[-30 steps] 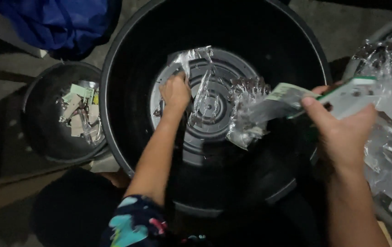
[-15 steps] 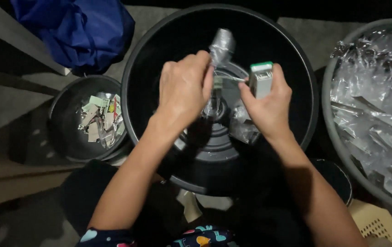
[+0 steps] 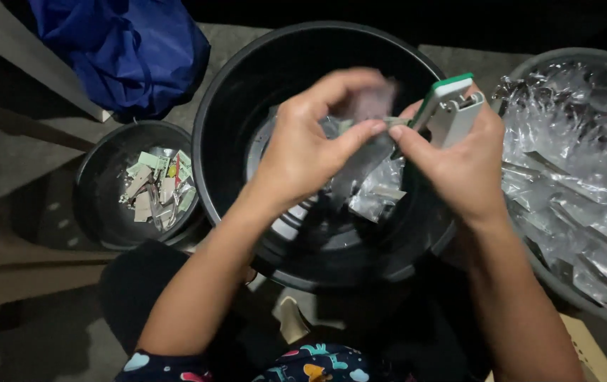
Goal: Labeling and stapling small plastic bags containing hardware components
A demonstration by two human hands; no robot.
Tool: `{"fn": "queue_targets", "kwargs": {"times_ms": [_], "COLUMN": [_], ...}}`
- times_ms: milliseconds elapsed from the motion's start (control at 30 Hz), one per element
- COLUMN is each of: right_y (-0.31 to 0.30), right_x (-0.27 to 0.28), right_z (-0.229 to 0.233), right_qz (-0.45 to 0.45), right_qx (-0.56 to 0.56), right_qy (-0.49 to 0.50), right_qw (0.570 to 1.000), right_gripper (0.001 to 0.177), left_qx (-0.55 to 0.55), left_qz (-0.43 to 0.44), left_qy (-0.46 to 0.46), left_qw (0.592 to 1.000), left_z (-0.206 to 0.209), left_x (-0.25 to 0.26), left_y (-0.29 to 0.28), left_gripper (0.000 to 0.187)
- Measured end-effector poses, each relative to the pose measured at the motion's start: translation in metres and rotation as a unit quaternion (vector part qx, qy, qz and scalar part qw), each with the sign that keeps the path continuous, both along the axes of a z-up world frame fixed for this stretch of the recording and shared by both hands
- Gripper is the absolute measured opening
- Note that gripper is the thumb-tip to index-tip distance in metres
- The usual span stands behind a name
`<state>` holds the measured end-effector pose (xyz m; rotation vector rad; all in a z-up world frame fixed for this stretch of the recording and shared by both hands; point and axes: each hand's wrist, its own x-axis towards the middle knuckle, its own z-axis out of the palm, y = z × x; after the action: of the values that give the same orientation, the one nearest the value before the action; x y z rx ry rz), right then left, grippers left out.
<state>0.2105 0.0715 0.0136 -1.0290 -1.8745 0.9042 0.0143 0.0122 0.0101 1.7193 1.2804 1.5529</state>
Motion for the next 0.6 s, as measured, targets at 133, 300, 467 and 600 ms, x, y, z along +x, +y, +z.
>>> {"fn": "queue_targets", "kwargs": {"times_ms": [133,300,467,600], "right_y": [-0.004,-0.005,0.002,0.009], "right_x": [0.002,-0.002,-0.01,-0.023], "right_z": [0.007,0.004,-0.017,-0.011], "right_qz": [0.008,0.023,0.037,-0.048], "right_qx": [-0.049,-0.128,-0.016,0.181], "right_qy": [0.039,0.167,0.113,0.235], "right_qw": [0.998,0.977,0.993,0.954], "right_gripper": [0.018,0.03,0.027,0.015], "left_qx": [0.131,0.071,0.031,-0.011], "left_qz": [-0.027,-0.013,0.045,0.08], "left_qy": [0.044,0.005,-0.007,-0.03], "left_qw": [0.99,0.997,0.998,0.996], "left_z": [0.005,-0.017,-0.023,-0.03], "left_x": [0.004,0.002,0.003,0.007], "left_y": [-0.011,-0.027,-0.023,-0.019], "left_gripper": [0.035,0.039,0.023,0.031]}}
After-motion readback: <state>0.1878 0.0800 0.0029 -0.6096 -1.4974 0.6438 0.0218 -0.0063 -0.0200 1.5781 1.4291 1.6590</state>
